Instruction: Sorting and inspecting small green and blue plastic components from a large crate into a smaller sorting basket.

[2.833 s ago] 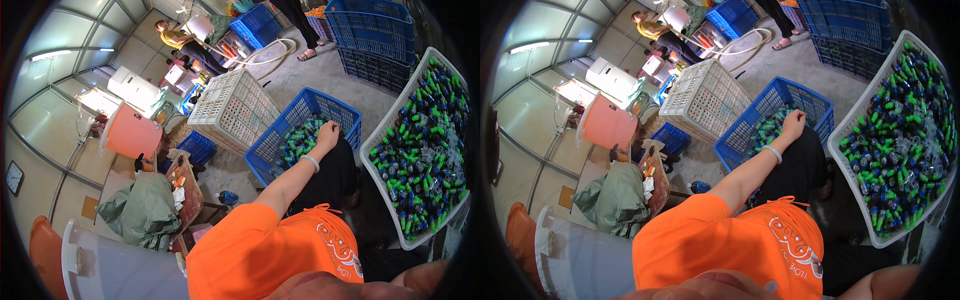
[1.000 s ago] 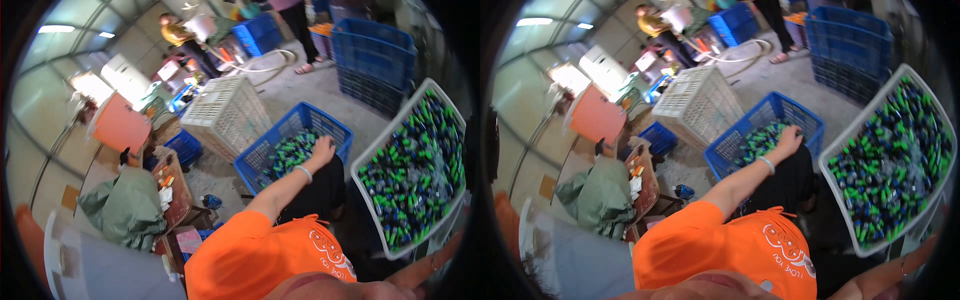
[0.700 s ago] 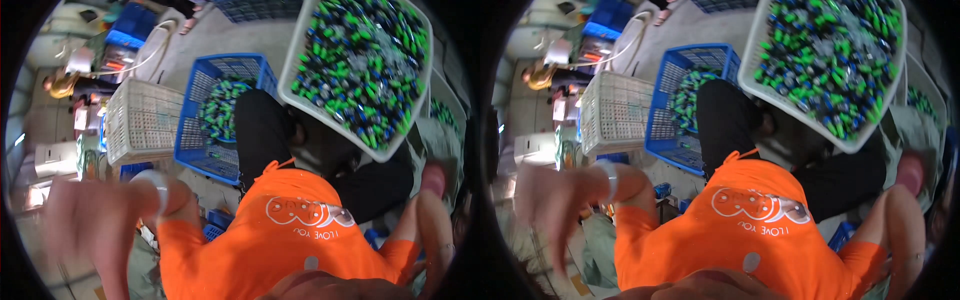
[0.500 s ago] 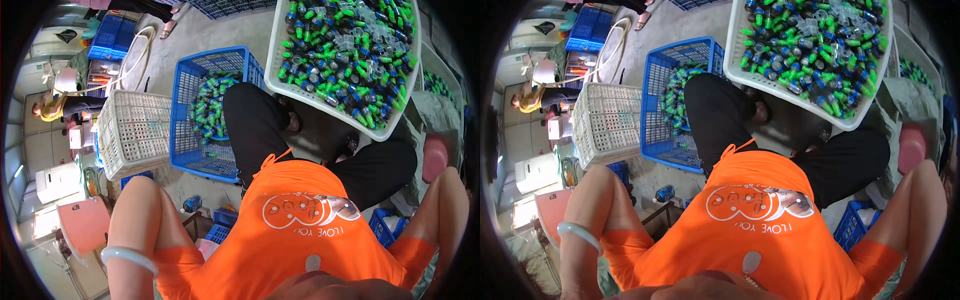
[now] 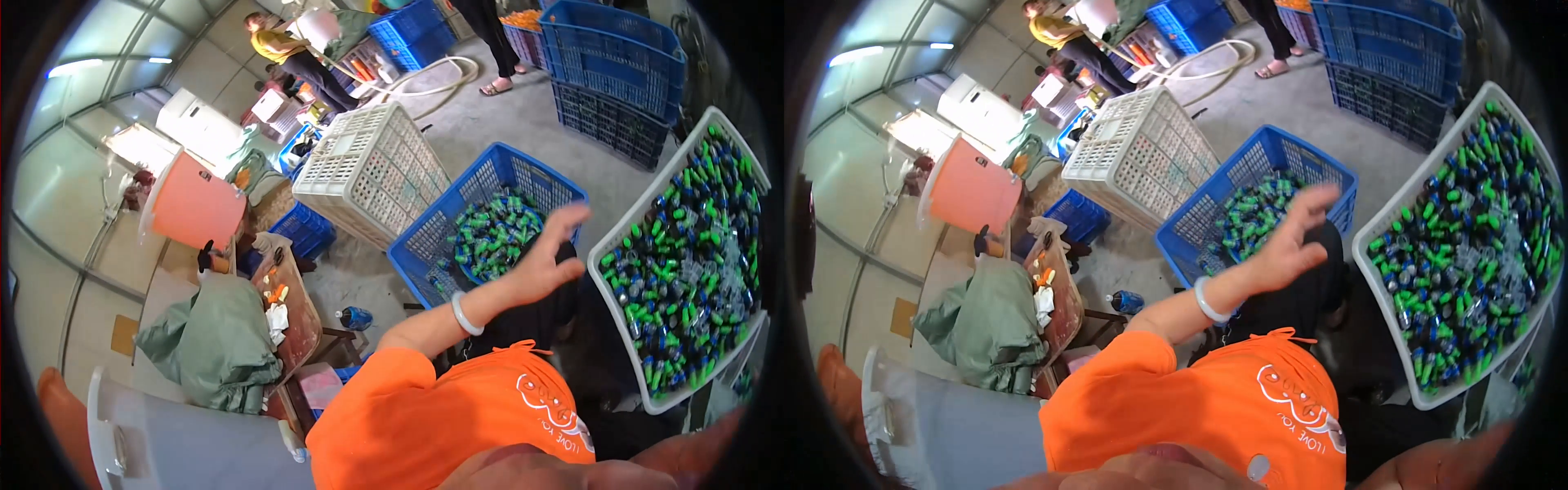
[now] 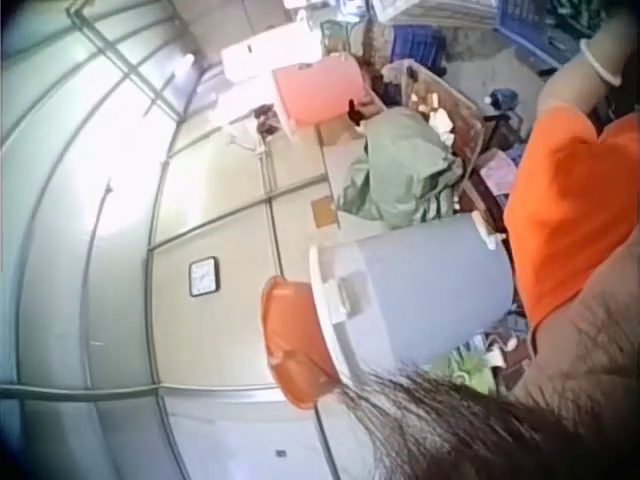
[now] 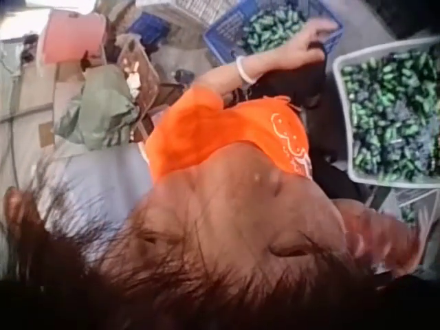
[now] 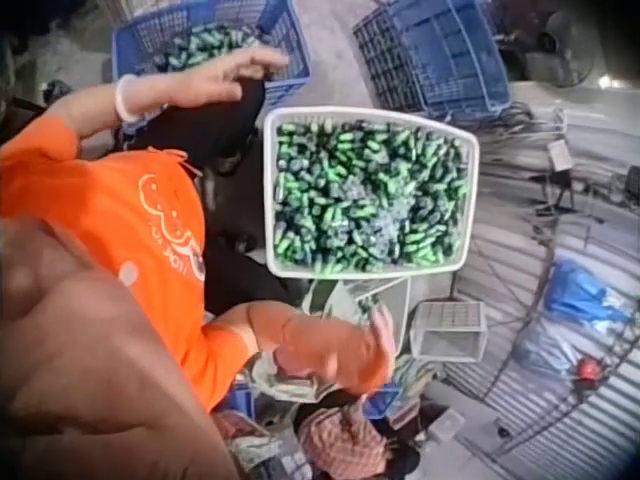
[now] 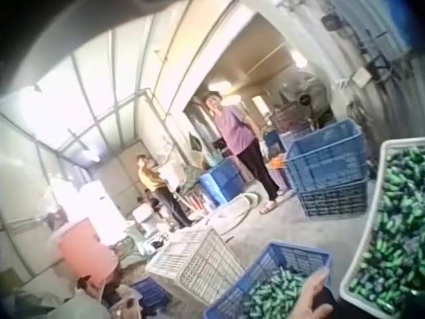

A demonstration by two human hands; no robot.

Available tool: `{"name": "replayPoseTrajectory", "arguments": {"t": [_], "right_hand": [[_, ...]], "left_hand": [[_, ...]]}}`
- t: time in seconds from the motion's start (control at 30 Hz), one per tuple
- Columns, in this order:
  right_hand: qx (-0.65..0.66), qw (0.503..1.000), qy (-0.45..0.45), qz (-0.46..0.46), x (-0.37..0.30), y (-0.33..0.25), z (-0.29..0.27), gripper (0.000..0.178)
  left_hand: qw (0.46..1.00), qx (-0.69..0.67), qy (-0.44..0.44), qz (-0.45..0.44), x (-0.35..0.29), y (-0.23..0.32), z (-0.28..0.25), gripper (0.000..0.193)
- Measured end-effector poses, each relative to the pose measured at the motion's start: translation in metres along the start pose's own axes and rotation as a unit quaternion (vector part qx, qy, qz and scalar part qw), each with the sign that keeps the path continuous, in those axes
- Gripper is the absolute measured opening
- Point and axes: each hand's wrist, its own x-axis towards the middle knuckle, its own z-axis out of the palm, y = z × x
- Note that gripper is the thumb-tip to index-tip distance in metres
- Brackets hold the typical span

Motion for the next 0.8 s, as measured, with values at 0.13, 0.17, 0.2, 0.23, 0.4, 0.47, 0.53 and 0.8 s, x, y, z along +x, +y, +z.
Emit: {"name": "replayPoseTrajectory", "arguments": {"t": [0.13, 0.17, 0.2, 0.23, 0.4, 0.47, 0.53, 0.8], "right_hand": [[-0.002, 1.000, -0.028, -0.005, -0.005, -0.005, -0.006, 0.032], [-0.004, 0.998, -0.067, 0.011, -0.011, 0.004, -0.008, 0.037], [-0.006, 0.994, -0.107, 0.028, -0.015, 0.013, -0.009, 0.042], [-0.009, 0.988, -0.146, 0.046, -0.019, 0.020, -0.012, 0.048], [0.003, 0.989, -0.141, 0.041, -0.014, 0.029, -0.006, 0.044], [-0.032, 0.990, -0.123, 0.052, -0.014, 0.036, -0.010, 0.041], [-0.049, 0.991, -0.115, 0.055, -0.014, 0.048, -0.015, 0.040], [-0.127, 0.972, 0.032, 0.193, -0.026, 0.172, -0.043, 0.052]], "left_hand": [[0.997, 0.061, -0.039, -0.005, -0.036, -0.037, 0.020, 0.073], [0.997, 0.055, -0.036, -0.029, -0.037, -0.039, 0.017, 0.070], [0.997, 0.049, -0.035, -0.054, -0.038, -0.041, 0.015, 0.067], [0.995, 0.041, -0.035, -0.079, -0.039, -0.044, 0.016, 0.064], [0.994, 0.058, -0.042, -0.079, -0.049, -0.053, 0.018, 0.061], [0.994, 0.050, -0.045, -0.089, -0.053, -0.055, 0.023, 0.061], [0.994, 0.046, -0.044, -0.093, -0.059, -0.057, 0.028, 0.060], [0.973, -0.038, -0.080, -0.214, -0.054, -0.050, 0.061, 0.084]]}}
